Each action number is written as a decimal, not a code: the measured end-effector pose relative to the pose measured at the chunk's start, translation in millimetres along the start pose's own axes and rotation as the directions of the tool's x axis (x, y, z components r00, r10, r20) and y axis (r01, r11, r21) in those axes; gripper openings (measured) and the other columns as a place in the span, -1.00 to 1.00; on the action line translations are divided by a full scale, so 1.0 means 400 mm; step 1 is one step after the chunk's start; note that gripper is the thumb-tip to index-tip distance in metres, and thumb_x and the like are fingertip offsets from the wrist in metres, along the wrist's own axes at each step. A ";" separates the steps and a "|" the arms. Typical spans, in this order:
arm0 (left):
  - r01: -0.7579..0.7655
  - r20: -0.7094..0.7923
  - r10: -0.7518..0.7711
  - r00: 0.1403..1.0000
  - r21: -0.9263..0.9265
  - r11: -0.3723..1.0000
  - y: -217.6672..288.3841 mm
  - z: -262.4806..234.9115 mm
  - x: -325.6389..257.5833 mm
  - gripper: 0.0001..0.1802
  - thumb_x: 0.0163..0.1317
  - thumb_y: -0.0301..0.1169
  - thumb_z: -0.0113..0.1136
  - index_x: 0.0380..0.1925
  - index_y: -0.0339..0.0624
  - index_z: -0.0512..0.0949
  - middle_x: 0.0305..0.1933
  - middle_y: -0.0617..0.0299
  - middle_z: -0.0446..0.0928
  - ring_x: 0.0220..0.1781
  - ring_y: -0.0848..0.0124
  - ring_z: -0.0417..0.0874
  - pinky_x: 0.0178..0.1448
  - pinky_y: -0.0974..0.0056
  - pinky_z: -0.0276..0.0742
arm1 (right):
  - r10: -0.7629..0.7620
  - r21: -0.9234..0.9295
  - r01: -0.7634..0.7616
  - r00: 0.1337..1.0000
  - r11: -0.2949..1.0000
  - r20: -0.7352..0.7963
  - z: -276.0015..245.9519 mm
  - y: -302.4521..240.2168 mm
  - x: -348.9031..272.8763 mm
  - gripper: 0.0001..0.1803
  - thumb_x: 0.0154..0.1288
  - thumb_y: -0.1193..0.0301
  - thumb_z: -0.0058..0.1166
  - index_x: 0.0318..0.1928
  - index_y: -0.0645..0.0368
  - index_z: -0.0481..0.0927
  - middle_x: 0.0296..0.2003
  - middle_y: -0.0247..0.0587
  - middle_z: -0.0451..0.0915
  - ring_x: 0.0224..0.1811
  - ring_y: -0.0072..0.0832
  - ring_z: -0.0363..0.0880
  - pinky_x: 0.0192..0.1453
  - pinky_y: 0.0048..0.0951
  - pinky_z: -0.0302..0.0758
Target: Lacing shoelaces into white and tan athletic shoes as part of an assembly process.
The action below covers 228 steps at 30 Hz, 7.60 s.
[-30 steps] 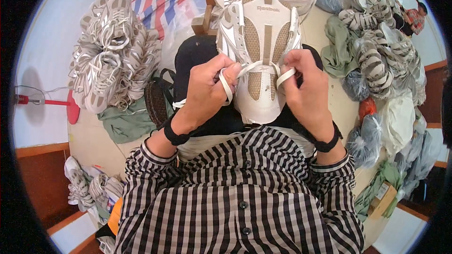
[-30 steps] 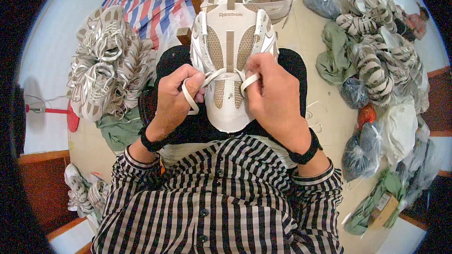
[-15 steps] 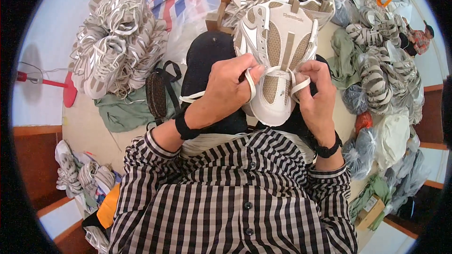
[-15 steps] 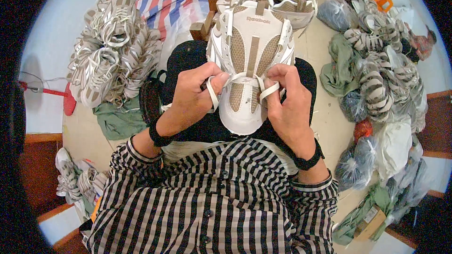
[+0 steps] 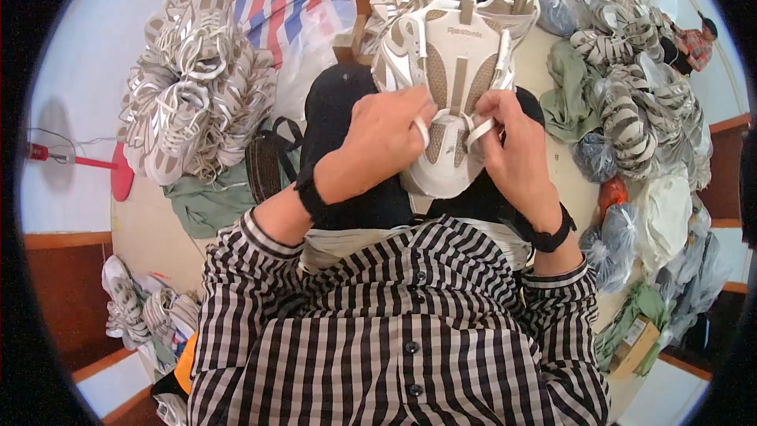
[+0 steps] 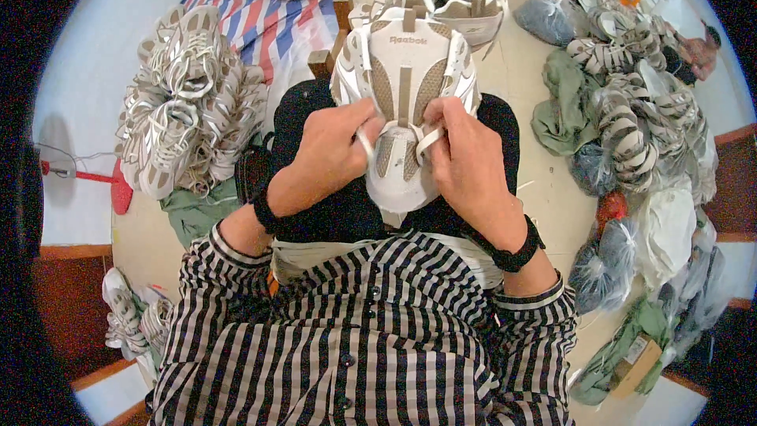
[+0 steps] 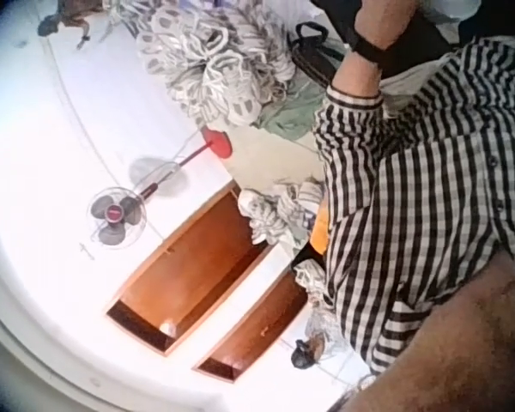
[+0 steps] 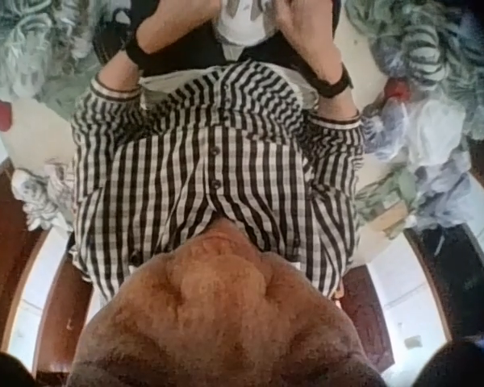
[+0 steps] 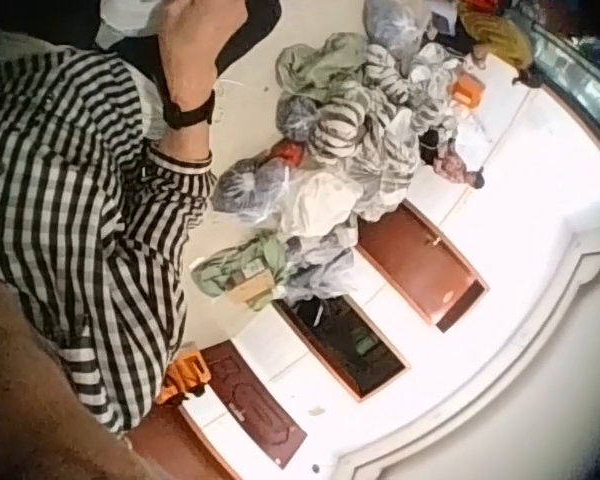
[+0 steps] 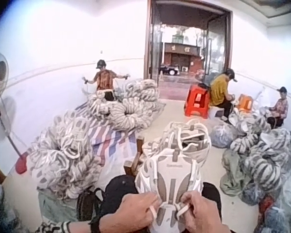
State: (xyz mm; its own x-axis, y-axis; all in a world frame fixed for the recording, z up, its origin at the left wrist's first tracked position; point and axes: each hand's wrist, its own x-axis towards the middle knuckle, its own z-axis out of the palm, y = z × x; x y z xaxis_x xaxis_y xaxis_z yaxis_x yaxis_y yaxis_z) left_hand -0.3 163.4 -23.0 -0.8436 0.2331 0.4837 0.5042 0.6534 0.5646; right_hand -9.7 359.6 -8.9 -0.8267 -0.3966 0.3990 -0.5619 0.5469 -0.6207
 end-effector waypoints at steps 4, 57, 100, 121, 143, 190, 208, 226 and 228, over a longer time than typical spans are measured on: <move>0.132 0.268 -0.086 0.960 -0.163 0.978 -0.006 -0.067 -0.013 -0.90 0.17 -0.44 0.08 -0.37 -0.26 0.47 -0.53 0.01 0.44 -0.46 0.07 0.52 -0.33 0.21 0.43 | 0.082 0.207 -0.099 0.992 0.973 0.092 -0.036 0.001 -0.017 -0.74 0.14 0.61 0.02 -0.12 0.21 0.40 -0.34 -0.03 0.56 -0.31 -0.18 0.58 -0.22 -0.40 0.47; -0.720 0.449 0.593 0.668 0.189 0.668 0.042 -0.027 0.129 -0.95 -0.19 -0.49 0.15 -0.74 -0.15 0.53 -0.59 0.11 0.52 -0.39 0.18 0.57 -0.25 0.15 0.38 | -0.115 -0.475 0.552 0.726 0.685 0.678 -0.114 -0.001 0.138 -0.82 -0.07 0.30 0.08 -0.59 0.12 0.61 -0.51 -0.17 0.60 -0.28 -0.23 0.51 -0.08 -0.21 0.29; -0.038 0.630 -0.279 0.725 0.441 0.897 0.017 -0.021 0.186 -0.76 -0.13 -0.37 0.08 -0.56 -0.37 0.58 -0.49 -0.18 0.56 -0.46 0.00 0.62 -0.40 0.04 0.49 | -0.196 0.110 0.193 0.981 0.975 0.016 -0.048 -0.007 0.087 -0.84 0.29 0.38 -0.11 -0.35 0.24 0.39 -0.44 0.01 0.46 -0.31 -0.05 0.44 -0.20 -0.13 0.36; 0.319 0.191 -0.258 0.947 -0.462 0.827 0.049 -0.037 0.185 -0.81 0.25 -0.46 -0.04 -0.49 -0.34 0.45 -0.56 0.22 0.47 -0.56 0.50 0.52 -0.48 0.37 0.45 | -0.050 0.247 0.040 0.998 0.968 0.034 -0.035 0.003 0.133 -0.79 0.30 0.35 -0.11 -0.38 0.25 0.44 -0.47 -0.02 0.57 -0.42 -0.16 0.56 -0.31 -0.27 0.44; 0.418 0.259 -0.351 0.900 -0.745 0.520 0.073 0.024 0.207 -0.81 0.31 -0.38 -0.05 -0.25 -0.31 0.44 -0.35 0.20 0.48 -0.38 0.46 0.57 -0.48 0.41 0.57 | -0.198 0.212 0.293 0.903 0.932 -0.381 -0.030 0.027 0.138 -0.95 0.14 0.60 0.07 -0.36 0.28 0.49 -0.30 -0.17 0.48 -0.36 -0.39 0.50 -0.30 -0.47 0.45; 0.431 0.332 -0.298 0.895 -0.817 0.383 0.058 0.041 0.168 -0.83 0.36 -0.39 -0.05 -0.26 -0.27 0.46 -0.44 0.22 0.53 -0.53 0.53 0.53 -0.52 0.50 0.40 | 0.023 0.668 0.187 0.956 0.720 -0.292 0.001 0.046 0.120 -0.96 0.28 0.55 0.02 -0.29 0.25 0.45 -0.31 -0.37 0.49 -0.42 -0.71 0.46 -0.30 -0.63 0.43; 0.388 0.241 -0.348 0.906 -0.802 0.453 0.062 0.051 0.164 -0.86 0.33 -0.45 -0.03 -0.24 -0.28 0.47 -0.37 0.31 0.49 -0.41 0.60 0.48 -0.37 0.51 0.49 | -0.233 0.112 0.294 0.896 0.949 -0.377 0.006 0.020 0.076 -0.86 0.04 0.62 0.11 -0.34 0.28 0.48 -0.19 -0.10 0.51 -0.22 -0.26 0.52 -0.19 -0.37 0.49; 0.374 0.329 -0.181 0.927 -0.853 0.364 0.034 0.034 0.154 -0.82 0.32 -0.42 0.00 -0.21 -0.32 0.49 -0.24 0.20 0.51 -0.23 0.49 0.58 -0.19 0.37 0.66 | -0.078 0.246 0.181 0.923 0.952 -0.377 -0.012 0.013 0.094 -0.85 -0.02 0.65 0.13 -0.47 0.28 0.40 -0.32 -0.17 0.51 -0.39 -0.43 0.49 -0.28 -0.45 0.45; 0.403 0.355 -0.197 0.914 -0.849 0.343 0.034 0.033 0.155 -0.83 0.32 -0.42 0.01 -0.23 -0.31 0.50 -0.25 0.20 0.52 -0.24 0.49 0.58 -0.20 0.36 0.66 | -0.023 0.270 0.124 0.937 0.955 -0.348 -0.010 0.013 0.095 -0.85 -0.02 0.65 0.12 -0.48 0.29 0.39 -0.33 -0.18 0.51 -0.38 -0.41 0.50 -0.27 -0.44 0.45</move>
State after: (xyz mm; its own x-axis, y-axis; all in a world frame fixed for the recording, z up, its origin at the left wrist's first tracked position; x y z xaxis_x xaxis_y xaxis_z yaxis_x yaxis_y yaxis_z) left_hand -48.0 196.2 5.8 -0.9359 0.3397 0.0935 -0.0109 -0.2933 0.9559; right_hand -44.2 350.3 5.8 -0.7715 -0.1274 0.6234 -0.6314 0.2745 -0.7253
